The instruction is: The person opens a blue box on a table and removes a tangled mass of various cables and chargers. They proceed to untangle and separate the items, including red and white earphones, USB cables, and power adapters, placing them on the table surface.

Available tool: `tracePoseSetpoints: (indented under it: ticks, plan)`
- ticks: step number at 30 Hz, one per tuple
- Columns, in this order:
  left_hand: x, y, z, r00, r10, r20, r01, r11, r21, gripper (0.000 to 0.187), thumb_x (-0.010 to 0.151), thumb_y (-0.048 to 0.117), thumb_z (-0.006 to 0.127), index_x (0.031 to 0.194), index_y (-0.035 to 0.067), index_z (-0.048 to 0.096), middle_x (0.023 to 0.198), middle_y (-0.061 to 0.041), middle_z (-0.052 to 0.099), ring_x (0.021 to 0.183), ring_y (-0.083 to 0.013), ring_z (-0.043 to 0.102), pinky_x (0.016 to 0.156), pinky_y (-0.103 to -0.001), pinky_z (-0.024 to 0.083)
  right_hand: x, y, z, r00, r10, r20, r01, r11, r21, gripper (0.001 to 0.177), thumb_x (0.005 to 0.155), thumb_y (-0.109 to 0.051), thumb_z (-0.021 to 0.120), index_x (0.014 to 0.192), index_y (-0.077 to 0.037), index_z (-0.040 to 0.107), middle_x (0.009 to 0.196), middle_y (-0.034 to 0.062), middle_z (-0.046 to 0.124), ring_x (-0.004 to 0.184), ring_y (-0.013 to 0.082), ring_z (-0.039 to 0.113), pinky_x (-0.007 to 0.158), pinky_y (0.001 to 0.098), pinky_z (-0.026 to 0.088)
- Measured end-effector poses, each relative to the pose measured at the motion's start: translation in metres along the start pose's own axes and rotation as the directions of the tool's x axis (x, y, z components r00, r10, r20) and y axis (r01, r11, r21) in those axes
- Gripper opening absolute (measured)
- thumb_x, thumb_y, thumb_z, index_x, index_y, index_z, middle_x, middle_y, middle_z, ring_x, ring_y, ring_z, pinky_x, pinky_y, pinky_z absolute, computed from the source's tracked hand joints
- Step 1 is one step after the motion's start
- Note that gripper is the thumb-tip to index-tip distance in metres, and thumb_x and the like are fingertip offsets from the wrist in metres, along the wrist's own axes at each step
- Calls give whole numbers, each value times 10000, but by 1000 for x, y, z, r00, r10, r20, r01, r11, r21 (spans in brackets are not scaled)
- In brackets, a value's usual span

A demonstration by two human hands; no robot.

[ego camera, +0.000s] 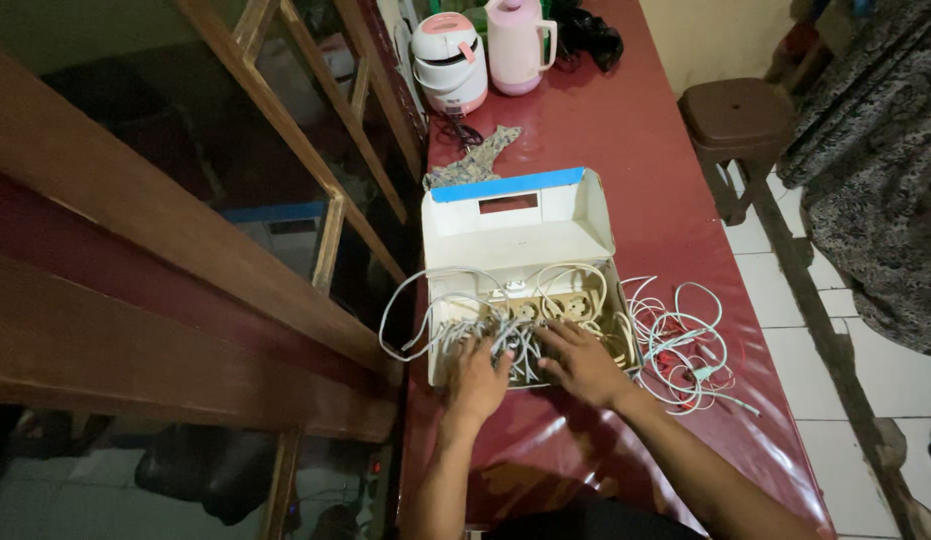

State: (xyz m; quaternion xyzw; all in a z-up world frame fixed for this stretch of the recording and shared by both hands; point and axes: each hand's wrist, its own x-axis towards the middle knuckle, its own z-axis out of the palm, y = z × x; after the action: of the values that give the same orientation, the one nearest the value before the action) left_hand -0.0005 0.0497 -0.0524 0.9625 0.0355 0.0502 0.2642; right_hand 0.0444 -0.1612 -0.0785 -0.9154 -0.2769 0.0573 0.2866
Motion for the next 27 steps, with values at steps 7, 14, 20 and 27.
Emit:
tracePoseSetpoints:
  ticks: [7, 14, 20, 27]
  plan:
    - [20, 43, -27, 999, -31, -16, 30, 995, -97, 370, 985, 335, 606, 1125, 8, 705, 1140, -236, 694, 1056, -411, 661, 923, -480, 523, -2, -6, -10, 999, -26, -39, 30, 994, 103, 525, 935, -314, 644, 1408, -120, 526, 1444, 137, 545, 1337, 346, 496, 1136, 454, 385]
    - [95, 47, 45, 932, 363, 10, -355, 917, -183, 329, 896, 30, 557, 1199, -8, 679, 1210, -244, 638, 1095, -432, 633, 930, -493, 533, -5, -4, -7, 992, -8, -128, 18, 997, 79, 423, 937, -282, 668, 1293, -63, 601, 1358, 151, 606, 1298, 359, 525, 1109, 440, 414]
    - [127, 2, 77, 964, 264, 29, -263, 936, 234, 252, 851, 61, 601, 1068, 61, 730, 1145, -199, 644, 1110, -402, 624, 946, -495, 512, -4, -4, -16, 993, 7, -120, 20, 976, 216, 429, 935, -246, 646, 1340, -112, 606, 1353, 130, 630, 1286, 331, 556, 1106, 421, 424]
    - [133, -24, 69, 962, 265, 64, -271, 952, 139, 302, 886, 78, 582, 1154, 99, 721, 1077, -180, 684, 1070, -395, 636, 937, -488, 506, -4, -6, -19, 992, 54, -118, -23, 968, 251, 395, 942, -233, 640, 1323, -130, 619, 1339, 127, 640, 1271, 329, 575, 1098, 419, 437]
